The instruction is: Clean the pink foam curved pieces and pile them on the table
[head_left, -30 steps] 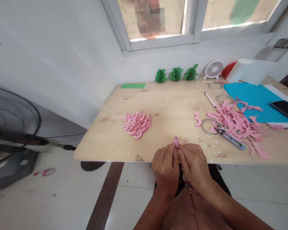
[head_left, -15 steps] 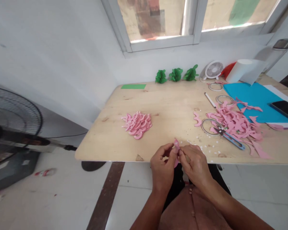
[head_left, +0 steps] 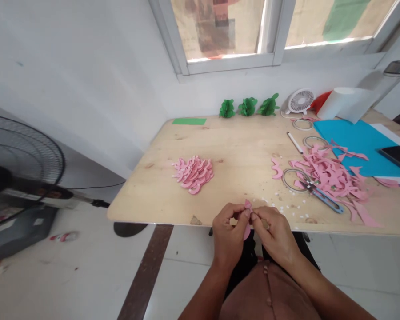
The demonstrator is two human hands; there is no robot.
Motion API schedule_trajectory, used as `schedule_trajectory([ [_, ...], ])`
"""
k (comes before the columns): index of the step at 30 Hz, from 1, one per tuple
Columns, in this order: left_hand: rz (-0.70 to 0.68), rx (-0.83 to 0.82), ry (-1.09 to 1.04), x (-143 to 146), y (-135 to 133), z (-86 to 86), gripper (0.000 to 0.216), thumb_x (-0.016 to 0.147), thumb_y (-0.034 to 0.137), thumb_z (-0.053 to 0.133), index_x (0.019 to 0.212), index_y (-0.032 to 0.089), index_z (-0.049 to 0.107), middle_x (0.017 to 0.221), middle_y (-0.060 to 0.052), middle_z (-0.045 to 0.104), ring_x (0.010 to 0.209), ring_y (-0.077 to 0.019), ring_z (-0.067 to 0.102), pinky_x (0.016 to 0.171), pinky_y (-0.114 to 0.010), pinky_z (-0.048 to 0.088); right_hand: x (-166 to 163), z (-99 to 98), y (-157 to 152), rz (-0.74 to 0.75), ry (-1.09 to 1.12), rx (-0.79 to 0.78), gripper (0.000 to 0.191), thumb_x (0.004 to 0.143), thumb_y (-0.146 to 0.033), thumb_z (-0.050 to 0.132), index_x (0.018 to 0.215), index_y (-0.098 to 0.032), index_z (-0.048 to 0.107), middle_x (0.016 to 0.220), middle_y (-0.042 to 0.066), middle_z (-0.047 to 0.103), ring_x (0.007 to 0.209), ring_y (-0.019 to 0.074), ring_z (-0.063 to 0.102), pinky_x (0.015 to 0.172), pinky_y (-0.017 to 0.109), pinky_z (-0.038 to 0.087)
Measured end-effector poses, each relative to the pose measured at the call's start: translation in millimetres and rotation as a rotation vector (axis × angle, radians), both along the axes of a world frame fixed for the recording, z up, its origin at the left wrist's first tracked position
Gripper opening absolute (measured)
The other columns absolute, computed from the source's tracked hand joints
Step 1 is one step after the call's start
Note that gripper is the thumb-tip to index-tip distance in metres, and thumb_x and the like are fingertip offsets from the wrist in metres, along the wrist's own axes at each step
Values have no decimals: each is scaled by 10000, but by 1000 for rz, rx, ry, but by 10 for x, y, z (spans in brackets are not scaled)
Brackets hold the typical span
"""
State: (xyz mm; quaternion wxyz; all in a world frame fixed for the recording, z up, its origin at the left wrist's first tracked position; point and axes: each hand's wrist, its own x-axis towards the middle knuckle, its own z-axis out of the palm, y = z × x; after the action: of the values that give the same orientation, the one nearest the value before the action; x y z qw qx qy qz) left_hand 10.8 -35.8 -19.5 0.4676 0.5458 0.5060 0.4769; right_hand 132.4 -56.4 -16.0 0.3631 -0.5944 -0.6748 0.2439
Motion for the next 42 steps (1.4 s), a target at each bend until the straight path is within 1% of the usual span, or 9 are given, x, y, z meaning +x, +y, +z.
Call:
schedule_trajectory([
  [4,-23,-82,-100,-12,27,-27,89,768,237,624,771,168,681,734,-20,658,699,-148,590,682,-252,465,20,19,7,-11,68,-60,299,885,-287,422,658,-188,589,641,22,609,693,187,580,684,297,405],
  [10,-58,-131,-131,-23,32,2,111,760,253,637,800,166,692,750,-20,658,685,-135,574,671,-243,461,48,2,34,-33,314,-232,218,841,-311,498,734,-185,639,700,15,644,704,178,597,684,274,441],
  [13,-96,-178,-185,-54,25,12,175,746,259,652,889,170,696,732,-13,650,652,-123,557,653,-240,464,66,0,23,-74,385,-241,212,832,-320,517,740,-177,644,706,17,647,691,173,588,685,273,439],
  [17,-101,-211,-220,-102,-9,15,255,715,223,671,964,165,683,761,-26,650,702,-137,569,675,-252,477,100,-18,-1,-98,436,-224,221,835,-347,532,737,-175,630,695,14,630,687,168,571,672,265,431],
  [23,-97,-272,-277,-114,-43,52,208,707,218,675,906,154,683,742,-30,652,684,-137,585,643,-253,495,115,-58,-18,-106,443,-208,198,836,-339,546,749,-182,628,699,9,620,683,165,561,670,263,427],
  [29,-20,-280,-327,-90,-26,65,124,673,218,712,767,142,685,698,-20,661,622,-126,595,603,-247,512,108,-12,-26,-98,400,-208,195,837,-332,549,759,-181,645,733,21,645,689,167,571,683,273,435],
  [34,62,-288,-420,-83,-26,57,120,642,189,736,742,141,689,669,-12,669,597,-117,600,587,-230,509,92,34,-9,-42,417,-180,164,854,-306,526,859,-188,639,826,35,661,806,186,602,759,291,449],
  [38,75,-372,-561,-90,-23,31,143,628,184,754,744,138,683,664,-10,676,585,-100,594,578,-206,486,75,65,-18,26,361,-155,150,847,-287,526,868,-196,644,852,40,656,847,195,608,775,299,457],
  [42,48,-482,-701,-88,-21,22,162,601,167,773,727,134,677,616,4,658,548,-75,572,561,-177,457,75,74,-40,5,302,-104,105,818,-239,552,815,-201,650,818,33,649,822,192,603,764,302,453],
])
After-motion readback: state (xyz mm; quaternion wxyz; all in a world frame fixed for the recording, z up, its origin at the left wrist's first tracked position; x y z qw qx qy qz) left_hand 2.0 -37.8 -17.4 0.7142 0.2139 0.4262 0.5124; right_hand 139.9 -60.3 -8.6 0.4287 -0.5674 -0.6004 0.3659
